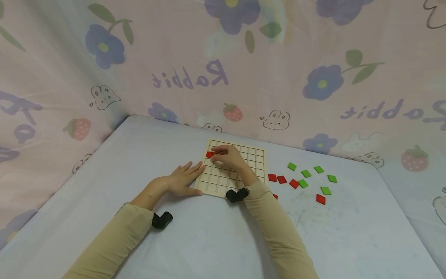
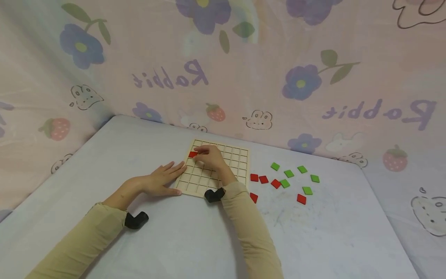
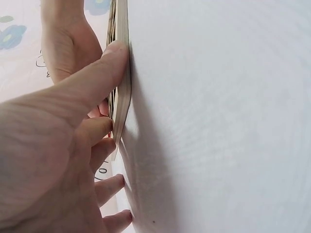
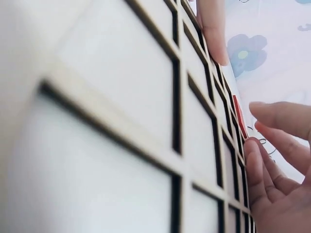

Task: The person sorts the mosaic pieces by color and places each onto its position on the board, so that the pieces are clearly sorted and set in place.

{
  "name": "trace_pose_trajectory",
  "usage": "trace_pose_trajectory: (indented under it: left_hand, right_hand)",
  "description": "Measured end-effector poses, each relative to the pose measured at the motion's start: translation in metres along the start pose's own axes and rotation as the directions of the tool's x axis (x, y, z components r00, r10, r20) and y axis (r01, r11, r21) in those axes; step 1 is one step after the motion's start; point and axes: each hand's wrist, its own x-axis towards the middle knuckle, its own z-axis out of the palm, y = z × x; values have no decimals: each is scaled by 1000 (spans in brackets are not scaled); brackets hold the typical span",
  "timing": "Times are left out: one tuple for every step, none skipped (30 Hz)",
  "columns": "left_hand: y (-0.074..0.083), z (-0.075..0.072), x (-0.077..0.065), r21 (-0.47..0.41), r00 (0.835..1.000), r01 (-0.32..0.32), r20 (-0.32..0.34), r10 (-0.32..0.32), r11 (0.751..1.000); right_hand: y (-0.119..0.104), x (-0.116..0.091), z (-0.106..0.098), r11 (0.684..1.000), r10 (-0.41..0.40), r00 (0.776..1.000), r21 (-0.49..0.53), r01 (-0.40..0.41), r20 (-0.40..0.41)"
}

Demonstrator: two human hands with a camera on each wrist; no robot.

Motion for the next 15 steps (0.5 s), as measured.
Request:
trace_pose_trajectory:
  left_hand:
    - [0,0,0,0,1000,-1,0,1,1000]
    - [-1,0,0,1,1000,-2,1,2,1000]
    - [-1,0,-1,0,1000,-4,2,4,1000]
    - [-1,0,-1,0,1000,-7,1,7,1000]
    - [-1,-1,-1,-3,1000,-11,1,11,1000]
    - [-1,-1,-1,-4,1000,-14,2,14,1000]
    - [-1,-1,-1,-7,1000,-18,2,18,1000]
    - [-1,-1,-1,-6,1000,-15,4,15,1000]
    - [-1,-1,0,-6,1000,-15,4,15,1000]
    - [-1,-1,-1,-6,1000,-12,5,12,1000]
    - [-1,-1,0,-5,1000,-10,6,10,1000]
    - [-2,0,0,-2,1000,-4,7,4,1000]
    - [-2,0,0,-3,1000,1,8,-1,1000]
    - [-2,0,0,-1,1000,5,8,-5,1000]
    - [-1,0,0,-1,1000,5,7,-5,1000]
  right_hand:
    - [0,-1,0,1000,1,1000,16,-1,3]
    - [0,-2,0,1000,1,1000,26,-2,7]
    - [-1,-3,-1,999,3,1000,33,-4,8]
    - [-1,-5,-1,999,5,1000,44,-6,10]
    - [-1,-6,-1,999,5,1000,52,-5,12]
    - [0,-7,-2,998,5,1000,57,-5,13]
    - [0,-8,-2,998,2,1000,63,-3,13]
    - [-1,-9,-3,998,-1,1000,65,0,13]
    - [-1,-11,-3,998,-7,1000,67,6,16]
    - [-1,-12,-4,998,-14,1000,67,13,18]
    - [-1,-13,-5,998,-21,1000,62,20,19]
    - [-2,-15,-5,998,-27,999,58,26,21]
    - [-2,-16,-6,998,-30,999,59,29,23]
    - [-7,-20,-8,998,-28,999,62,26,30]
    - [-6,-21,-8,998,-28,999,64,26,30]
